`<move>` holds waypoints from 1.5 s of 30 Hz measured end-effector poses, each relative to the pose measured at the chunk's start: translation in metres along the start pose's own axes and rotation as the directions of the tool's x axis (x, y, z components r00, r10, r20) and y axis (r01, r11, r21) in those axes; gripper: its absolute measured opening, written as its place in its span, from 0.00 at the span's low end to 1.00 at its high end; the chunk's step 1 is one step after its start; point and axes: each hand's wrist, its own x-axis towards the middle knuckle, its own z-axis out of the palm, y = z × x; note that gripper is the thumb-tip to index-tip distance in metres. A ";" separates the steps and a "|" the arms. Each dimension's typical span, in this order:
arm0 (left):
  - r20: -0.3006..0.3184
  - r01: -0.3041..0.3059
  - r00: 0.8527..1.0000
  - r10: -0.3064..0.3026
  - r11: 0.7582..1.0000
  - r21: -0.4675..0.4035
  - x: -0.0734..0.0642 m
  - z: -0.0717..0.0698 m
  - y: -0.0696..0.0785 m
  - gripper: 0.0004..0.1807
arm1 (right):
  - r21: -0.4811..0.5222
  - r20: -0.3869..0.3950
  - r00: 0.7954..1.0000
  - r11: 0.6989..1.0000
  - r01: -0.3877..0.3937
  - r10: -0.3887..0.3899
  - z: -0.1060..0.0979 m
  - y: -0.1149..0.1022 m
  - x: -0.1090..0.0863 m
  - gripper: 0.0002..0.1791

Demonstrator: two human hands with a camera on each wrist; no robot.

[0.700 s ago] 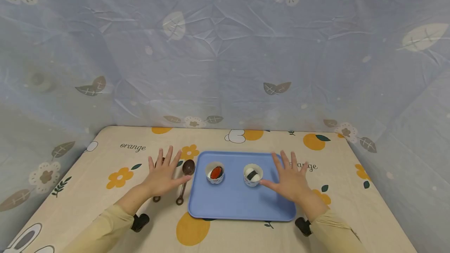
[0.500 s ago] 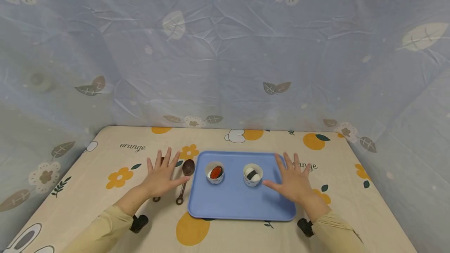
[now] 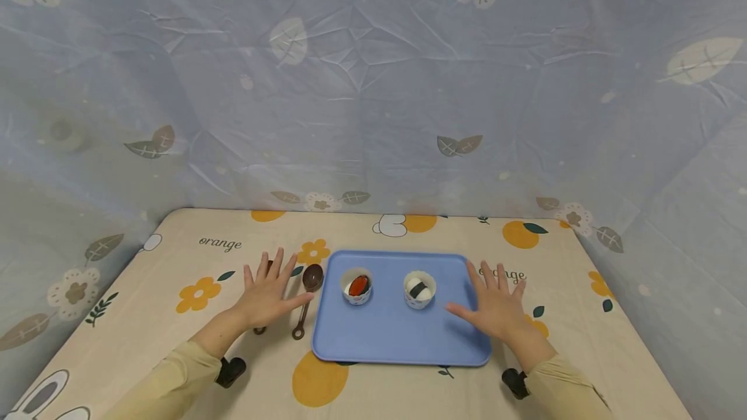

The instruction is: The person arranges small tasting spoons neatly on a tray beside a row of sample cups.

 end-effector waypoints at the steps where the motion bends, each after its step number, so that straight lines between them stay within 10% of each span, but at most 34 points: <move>1: -0.004 0.000 1.000 0.000 1.000 0.003 0.000 0.001 0.000 0.52 | -0.002 0.003 1.000 1.000 -0.001 0.001 0.001 0.001 0.000 0.53; 35: -0.065 0.025 0.997 -0.031 0.996 -0.087 0.007 0.007 0.006 0.42 | 0.043 0.114 0.992 0.998 0.048 -0.053 0.022 0.008 -0.008 0.53; 45: -0.024 0.094 0.994 -0.104 0.962 -0.258 0.009 0.006 0.009 0.34 | 0.054 0.143 0.988 0.998 0.046 -0.053 0.025 0.009 -0.007 0.56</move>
